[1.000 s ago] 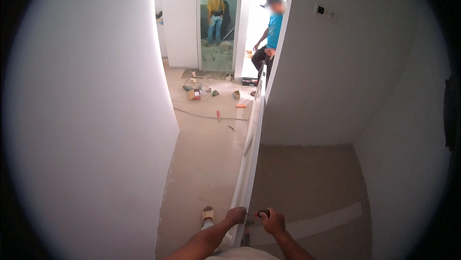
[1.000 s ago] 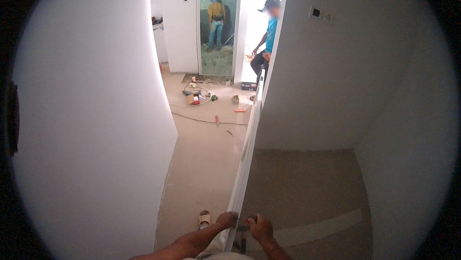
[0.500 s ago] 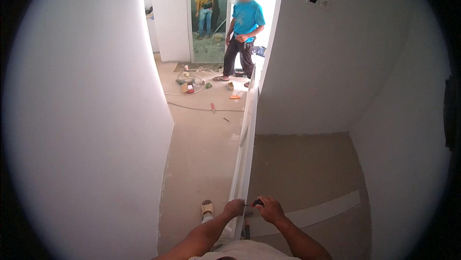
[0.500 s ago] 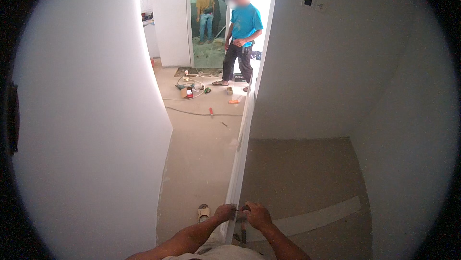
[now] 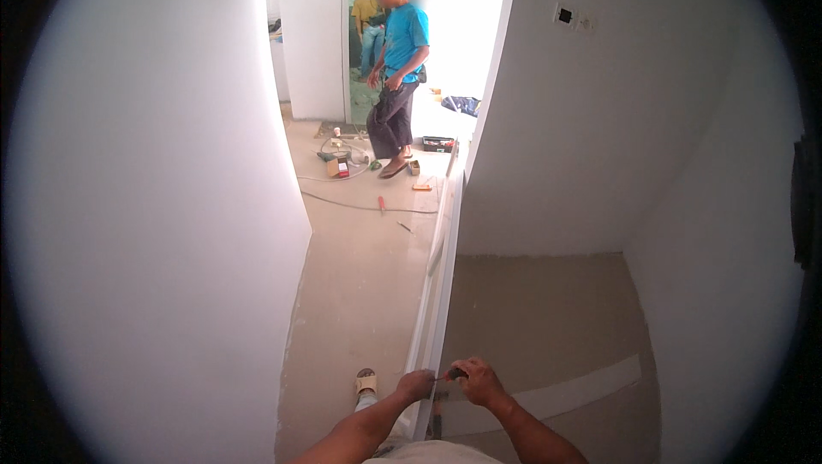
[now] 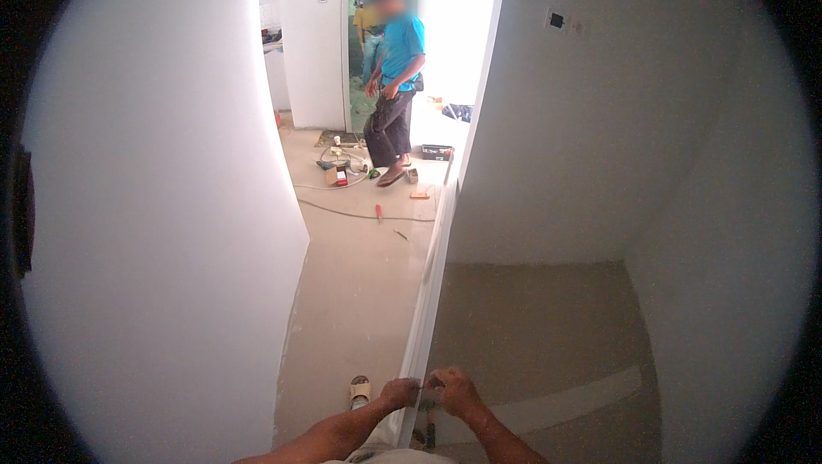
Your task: The person uses a screwdriver to tighten screws on a door hinge attached to a white door frame. The person repeatedly adjusts the hinge and secures it to the frame while standing in a room under renovation.
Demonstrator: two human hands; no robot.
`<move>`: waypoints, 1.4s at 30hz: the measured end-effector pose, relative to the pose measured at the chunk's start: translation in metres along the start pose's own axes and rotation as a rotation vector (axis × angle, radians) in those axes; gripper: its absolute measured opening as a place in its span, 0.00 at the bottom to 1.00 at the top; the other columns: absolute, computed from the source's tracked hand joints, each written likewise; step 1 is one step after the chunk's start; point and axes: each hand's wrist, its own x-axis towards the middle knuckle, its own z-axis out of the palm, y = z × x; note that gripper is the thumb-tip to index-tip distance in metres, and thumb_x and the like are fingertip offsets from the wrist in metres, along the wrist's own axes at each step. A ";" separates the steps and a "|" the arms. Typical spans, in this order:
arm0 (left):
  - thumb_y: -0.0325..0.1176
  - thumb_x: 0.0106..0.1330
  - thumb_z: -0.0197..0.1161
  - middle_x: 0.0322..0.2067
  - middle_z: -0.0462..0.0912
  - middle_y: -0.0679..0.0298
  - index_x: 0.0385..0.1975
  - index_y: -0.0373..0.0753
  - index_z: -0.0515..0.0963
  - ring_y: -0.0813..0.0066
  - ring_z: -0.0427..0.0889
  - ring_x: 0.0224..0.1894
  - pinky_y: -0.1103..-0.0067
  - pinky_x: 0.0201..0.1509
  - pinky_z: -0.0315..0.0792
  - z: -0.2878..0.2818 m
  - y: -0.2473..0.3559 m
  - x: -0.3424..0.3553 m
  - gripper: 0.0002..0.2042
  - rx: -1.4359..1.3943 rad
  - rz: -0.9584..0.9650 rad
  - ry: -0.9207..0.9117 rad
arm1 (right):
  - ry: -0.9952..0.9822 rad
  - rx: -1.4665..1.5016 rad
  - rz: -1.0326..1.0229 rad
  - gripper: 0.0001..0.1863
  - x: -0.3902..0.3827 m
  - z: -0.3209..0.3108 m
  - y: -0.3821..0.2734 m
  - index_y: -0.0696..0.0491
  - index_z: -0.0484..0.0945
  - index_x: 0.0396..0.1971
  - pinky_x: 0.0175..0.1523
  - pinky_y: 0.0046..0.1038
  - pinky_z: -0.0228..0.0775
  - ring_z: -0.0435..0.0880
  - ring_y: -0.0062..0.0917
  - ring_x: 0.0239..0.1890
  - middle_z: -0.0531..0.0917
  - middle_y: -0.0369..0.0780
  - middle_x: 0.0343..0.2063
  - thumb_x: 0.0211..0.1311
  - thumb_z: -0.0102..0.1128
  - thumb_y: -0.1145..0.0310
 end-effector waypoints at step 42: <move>0.38 0.64 0.49 0.43 0.80 0.53 0.37 0.38 0.79 0.54 0.79 0.46 0.63 0.50 0.73 0.033 -0.022 -0.010 0.13 0.014 0.045 0.101 | -0.661 -0.106 0.381 0.13 0.061 0.026 0.011 0.57 0.80 0.31 0.35 0.42 0.77 0.84 0.41 0.31 0.82 0.47 0.26 0.55 0.54 0.63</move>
